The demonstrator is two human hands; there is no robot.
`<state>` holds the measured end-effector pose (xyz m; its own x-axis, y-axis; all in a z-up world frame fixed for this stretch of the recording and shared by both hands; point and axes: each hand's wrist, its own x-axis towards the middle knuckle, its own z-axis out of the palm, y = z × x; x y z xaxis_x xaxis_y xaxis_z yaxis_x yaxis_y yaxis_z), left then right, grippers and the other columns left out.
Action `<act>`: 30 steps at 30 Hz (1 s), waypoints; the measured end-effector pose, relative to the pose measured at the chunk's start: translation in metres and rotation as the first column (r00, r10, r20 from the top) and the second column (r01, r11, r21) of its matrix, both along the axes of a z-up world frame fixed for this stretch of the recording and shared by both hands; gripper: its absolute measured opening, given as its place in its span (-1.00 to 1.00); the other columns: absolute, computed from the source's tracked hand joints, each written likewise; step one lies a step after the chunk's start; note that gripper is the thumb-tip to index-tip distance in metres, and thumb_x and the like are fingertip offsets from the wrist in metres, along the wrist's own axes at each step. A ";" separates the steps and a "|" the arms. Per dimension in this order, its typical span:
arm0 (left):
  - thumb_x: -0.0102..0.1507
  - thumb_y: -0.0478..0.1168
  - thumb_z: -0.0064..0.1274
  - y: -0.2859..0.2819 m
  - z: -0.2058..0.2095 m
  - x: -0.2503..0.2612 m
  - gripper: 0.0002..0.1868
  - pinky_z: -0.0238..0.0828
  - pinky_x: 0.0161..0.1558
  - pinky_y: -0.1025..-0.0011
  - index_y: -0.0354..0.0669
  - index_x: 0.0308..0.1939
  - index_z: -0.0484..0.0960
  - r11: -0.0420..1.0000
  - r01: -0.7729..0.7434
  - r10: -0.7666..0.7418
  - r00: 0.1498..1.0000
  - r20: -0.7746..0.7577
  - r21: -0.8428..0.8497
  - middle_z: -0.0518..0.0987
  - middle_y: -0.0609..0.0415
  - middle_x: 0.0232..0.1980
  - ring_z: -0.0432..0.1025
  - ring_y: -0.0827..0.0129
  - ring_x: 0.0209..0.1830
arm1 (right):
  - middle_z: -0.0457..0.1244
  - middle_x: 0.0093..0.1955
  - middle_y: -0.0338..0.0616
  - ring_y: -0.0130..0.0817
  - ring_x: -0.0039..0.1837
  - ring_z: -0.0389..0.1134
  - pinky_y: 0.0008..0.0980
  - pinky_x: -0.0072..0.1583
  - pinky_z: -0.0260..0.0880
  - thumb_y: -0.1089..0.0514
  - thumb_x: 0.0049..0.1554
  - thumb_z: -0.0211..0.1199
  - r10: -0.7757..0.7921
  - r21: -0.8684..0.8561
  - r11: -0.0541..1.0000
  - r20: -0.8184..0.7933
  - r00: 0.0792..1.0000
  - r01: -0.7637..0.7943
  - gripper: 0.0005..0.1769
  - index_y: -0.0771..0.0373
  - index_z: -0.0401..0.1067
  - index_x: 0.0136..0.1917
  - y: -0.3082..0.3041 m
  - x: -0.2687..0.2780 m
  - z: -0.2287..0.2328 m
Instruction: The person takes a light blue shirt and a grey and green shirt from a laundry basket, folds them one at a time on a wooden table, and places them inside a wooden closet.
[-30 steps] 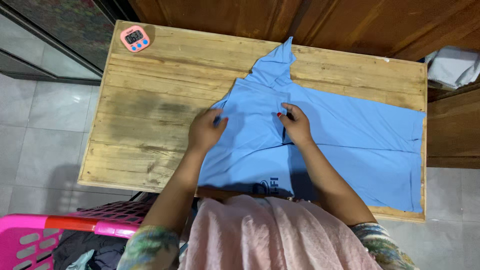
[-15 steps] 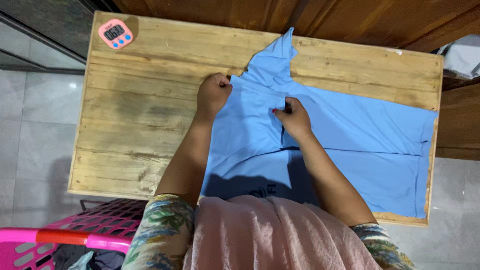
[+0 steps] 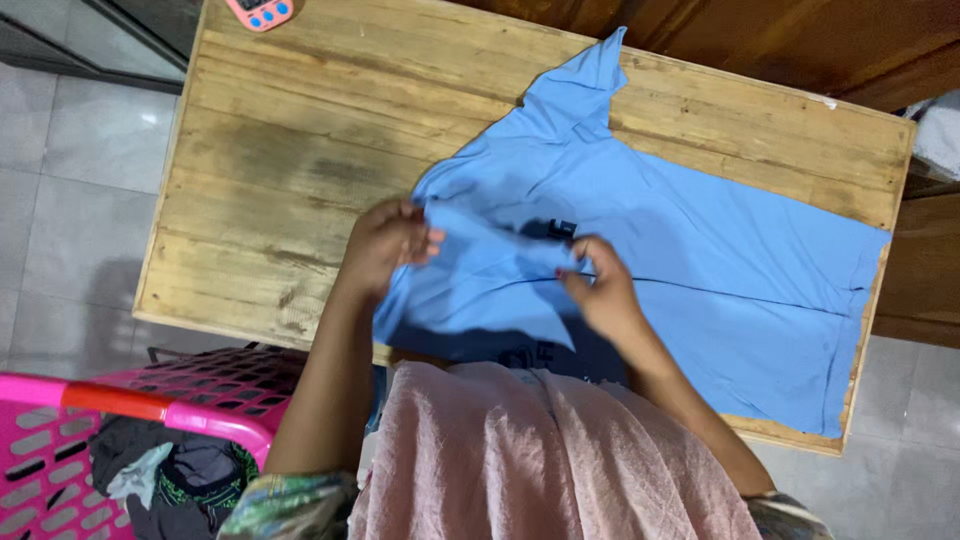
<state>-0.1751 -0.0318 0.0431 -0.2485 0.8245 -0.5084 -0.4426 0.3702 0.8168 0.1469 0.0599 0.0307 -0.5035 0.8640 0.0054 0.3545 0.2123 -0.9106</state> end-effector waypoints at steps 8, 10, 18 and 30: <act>0.26 -0.24 0.11 -0.086 -0.035 0.039 -0.88 0.49 -0.32 0.40 -0.19 -0.18 0.57 0.989 -0.015 -0.025 0.961 -0.275 -0.144 0.55 0.17 -0.29 0.43 0.52 -0.33 | 0.31 0.02 -0.19 -0.11 0.21 0.25 -0.11 0.29 0.10 0.32 -0.09 0.34 0.130 0.347 0.912 0.258 0.957 -0.218 -0.77 0.15 0.43 -0.14 -0.066 0.005 0.007; 0.24 -0.28 0.09 -0.089 -0.038 0.047 -0.88 0.51 -0.31 0.42 -0.17 -0.17 0.52 0.998 -0.011 -0.008 0.963 -0.270 -0.068 0.53 0.19 -0.27 0.42 0.55 -0.33 | 0.31 0.04 -0.17 -0.10 0.22 0.25 -0.11 0.30 0.10 0.31 -0.08 0.34 0.131 0.362 0.906 0.253 0.959 -0.220 -0.77 0.15 0.43 -0.13 -0.068 0.011 0.008; 0.16 -0.29 0.06 -0.123 -0.041 0.074 -0.71 0.48 -0.05 0.27 -0.29 -0.06 0.61 0.994 0.003 -0.086 0.644 -0.760 -0.110 0.68 -0.16 -0.11 0.59 0.13 -0.10 | 0.30 0.09 -0.19 -0.10 0.30 0.24 -0.06 0.34 0.11 0.28 -0.10 0.38 0.198 0.419 0.837 0.369 0.908 -0.352 -0.73 0.13 0.49 -0.08 -0.093 0.026 0.006; 0.12 0.02 0.19 -0.086 -0.029 0.006 -0.57 0.49 -0.13 0.09 -0.17 -0.06 0.65 0.961 0.141 -0.273 0.362 -0.891 -0.237 0.66 -0.16 -0.21 0.57 -0.07 -0.16 | 0.19 0.39 0.03 0.03 0.44 0.13 0.04 0.38 0.04 -0.02 -0.07 0.43 0.098 0.301 0.928 0.373 0.923 -0.220 -0.37 0.16 0.45 0.26 -0.126 0.027 -0.012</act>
